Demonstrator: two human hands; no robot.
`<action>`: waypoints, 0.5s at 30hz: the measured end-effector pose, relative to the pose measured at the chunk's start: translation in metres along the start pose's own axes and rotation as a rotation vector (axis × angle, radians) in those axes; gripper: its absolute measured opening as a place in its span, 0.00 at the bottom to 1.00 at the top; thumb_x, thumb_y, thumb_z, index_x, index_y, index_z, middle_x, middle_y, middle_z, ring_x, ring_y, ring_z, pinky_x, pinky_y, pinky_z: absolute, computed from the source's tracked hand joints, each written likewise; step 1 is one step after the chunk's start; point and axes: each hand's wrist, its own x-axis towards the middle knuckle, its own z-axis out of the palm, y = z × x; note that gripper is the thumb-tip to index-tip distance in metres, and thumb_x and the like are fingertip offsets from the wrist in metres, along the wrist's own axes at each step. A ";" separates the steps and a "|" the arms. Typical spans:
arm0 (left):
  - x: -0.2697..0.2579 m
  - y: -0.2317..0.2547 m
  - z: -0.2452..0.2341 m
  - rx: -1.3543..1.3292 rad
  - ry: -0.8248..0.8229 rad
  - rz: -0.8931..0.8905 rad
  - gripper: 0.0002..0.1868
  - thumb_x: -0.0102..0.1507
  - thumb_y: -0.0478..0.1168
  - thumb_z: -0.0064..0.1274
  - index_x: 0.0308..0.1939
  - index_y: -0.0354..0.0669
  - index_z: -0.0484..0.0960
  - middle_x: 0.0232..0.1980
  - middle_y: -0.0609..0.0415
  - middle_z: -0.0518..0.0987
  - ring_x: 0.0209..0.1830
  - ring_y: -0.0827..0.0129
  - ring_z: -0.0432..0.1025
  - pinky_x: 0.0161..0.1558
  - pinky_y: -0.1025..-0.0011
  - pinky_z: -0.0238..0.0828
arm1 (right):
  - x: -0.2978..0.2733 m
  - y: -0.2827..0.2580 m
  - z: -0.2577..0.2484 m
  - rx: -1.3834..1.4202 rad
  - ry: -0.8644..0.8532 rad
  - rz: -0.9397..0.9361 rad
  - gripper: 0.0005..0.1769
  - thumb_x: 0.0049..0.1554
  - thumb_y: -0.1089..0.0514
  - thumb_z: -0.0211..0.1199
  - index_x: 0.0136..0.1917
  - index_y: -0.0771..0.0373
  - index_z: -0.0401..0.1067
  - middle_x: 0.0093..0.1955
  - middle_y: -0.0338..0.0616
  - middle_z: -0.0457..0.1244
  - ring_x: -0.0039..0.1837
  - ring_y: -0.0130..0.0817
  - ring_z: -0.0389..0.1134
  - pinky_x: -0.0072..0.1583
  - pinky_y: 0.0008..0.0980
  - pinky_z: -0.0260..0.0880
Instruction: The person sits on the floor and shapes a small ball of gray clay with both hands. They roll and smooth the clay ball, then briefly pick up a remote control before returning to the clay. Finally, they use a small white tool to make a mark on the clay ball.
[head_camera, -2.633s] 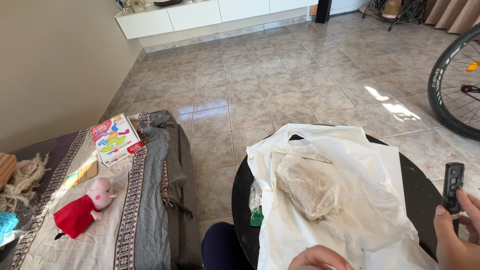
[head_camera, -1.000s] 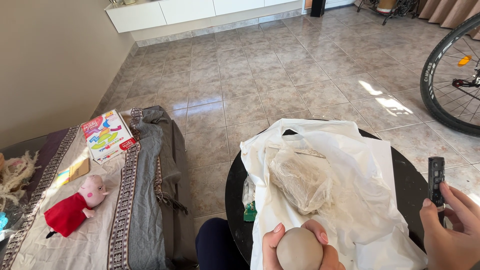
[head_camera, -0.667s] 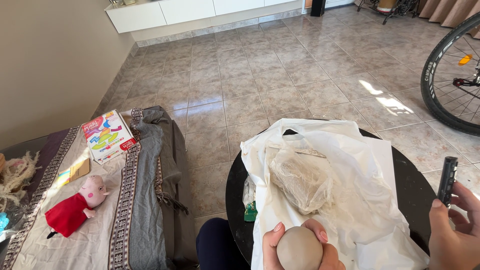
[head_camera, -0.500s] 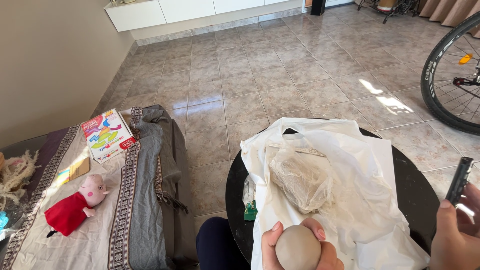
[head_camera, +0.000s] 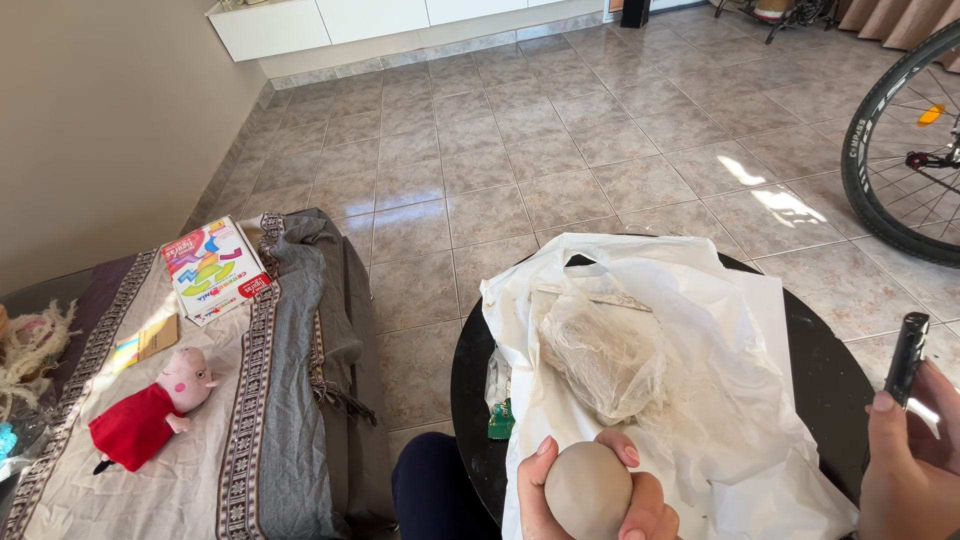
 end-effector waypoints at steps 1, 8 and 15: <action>0.000 0.000 0.000 0.000 -0.001 0.001 0.33 0.65 0.69 0.29 0.48 0.42 0.66 0.20 0.48 0.62 0.17 0.66 0.52 0.22 0.66 0.47 | 0.000 -0.001 0.001 0.000 0.000 -0.001 0.20 0.72 0.70 0.59 0.74 0.76 0.63 0.65 0.58 0.65 0.56 0.33 0.69 0.58 0.27 0.68; 0.001 0.001 -0.003 0.023 0.006 0.005 0.33 0.65 0.69 0.28 0.48 0.43 0.67 0.20 0.49 0.62 0.17 0.65 0.52 0.21 0.66 0.47 | -0.001 0.013 0.000 0.029 -0.016 -0.007 0.20 0.72 0.70 0.61 0.75 0.76 0.63 0.63 0.56 0.66 0.55 0.30 0.69 0.55 0.22 0.68; 0.000 0.004 -0.004 0.011 0.025 -0.015 0.33 0.64 0.69 0.28 0.48 0.43 0.67 0.21 0.48 0.63 0.18 0.64 0.53 0.21 0.66 0.48 | -0.002 0.020 0.000 0.023 -0.017 -0.038 0.18 0.73 0.72 0.62 0.74 0.76 0.65 0.61 0.56 0.64 0.54 0.31 0.69 0.55 0.23 0.69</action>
